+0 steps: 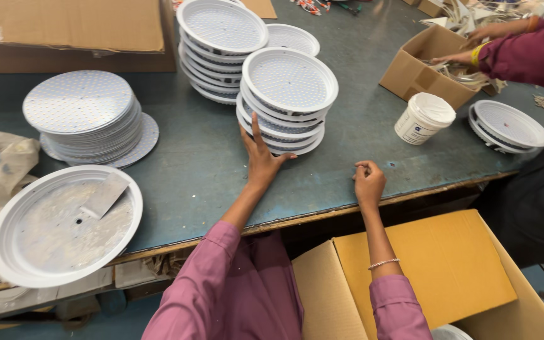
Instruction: The person applies white paste from a container onto the back of a light fixture using a metal scraper, spreads the paste evenly across the surface, and then presses a circular LED component into the center.
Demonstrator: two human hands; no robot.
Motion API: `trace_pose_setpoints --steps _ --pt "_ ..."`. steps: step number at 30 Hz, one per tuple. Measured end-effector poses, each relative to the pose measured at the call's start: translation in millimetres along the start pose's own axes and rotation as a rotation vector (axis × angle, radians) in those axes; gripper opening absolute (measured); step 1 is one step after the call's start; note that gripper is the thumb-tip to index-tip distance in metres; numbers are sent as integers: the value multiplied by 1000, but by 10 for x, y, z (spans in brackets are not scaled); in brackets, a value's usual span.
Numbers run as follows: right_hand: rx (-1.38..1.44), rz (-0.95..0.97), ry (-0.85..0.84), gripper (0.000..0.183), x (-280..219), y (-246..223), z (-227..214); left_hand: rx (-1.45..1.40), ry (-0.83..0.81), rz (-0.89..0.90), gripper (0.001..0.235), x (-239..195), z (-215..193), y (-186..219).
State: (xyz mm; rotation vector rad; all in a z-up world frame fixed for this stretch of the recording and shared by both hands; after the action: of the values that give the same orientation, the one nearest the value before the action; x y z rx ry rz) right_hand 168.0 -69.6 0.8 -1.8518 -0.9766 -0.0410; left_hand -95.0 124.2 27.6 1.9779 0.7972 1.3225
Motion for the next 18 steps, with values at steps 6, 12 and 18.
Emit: trace_pose_setpoints --steps 6,12,18 --pt "14 96 -25 15 -8 -25 6 11 -11 -7 152 -11 -25 28" --pt "14 69 -13 14 -5 -50 1 9 -2 -4 150 -10 -46 81" --pt "-14 94 -15 15 -3 -45 13 13 -26 -40 149 -2 -49 66"
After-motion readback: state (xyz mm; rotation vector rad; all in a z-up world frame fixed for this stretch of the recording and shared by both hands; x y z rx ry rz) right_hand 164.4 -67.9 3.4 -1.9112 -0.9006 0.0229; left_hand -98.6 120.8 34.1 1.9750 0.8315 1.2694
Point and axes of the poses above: each hand's wrist, its own x-axis towards the middle knuckle, its own z-axis out of the palm, y = z × x, the point moved 6 cm from there along x, towards the middle knuckle, and after that the axes turned 7 degrees about -y, right-handed, at the moved point
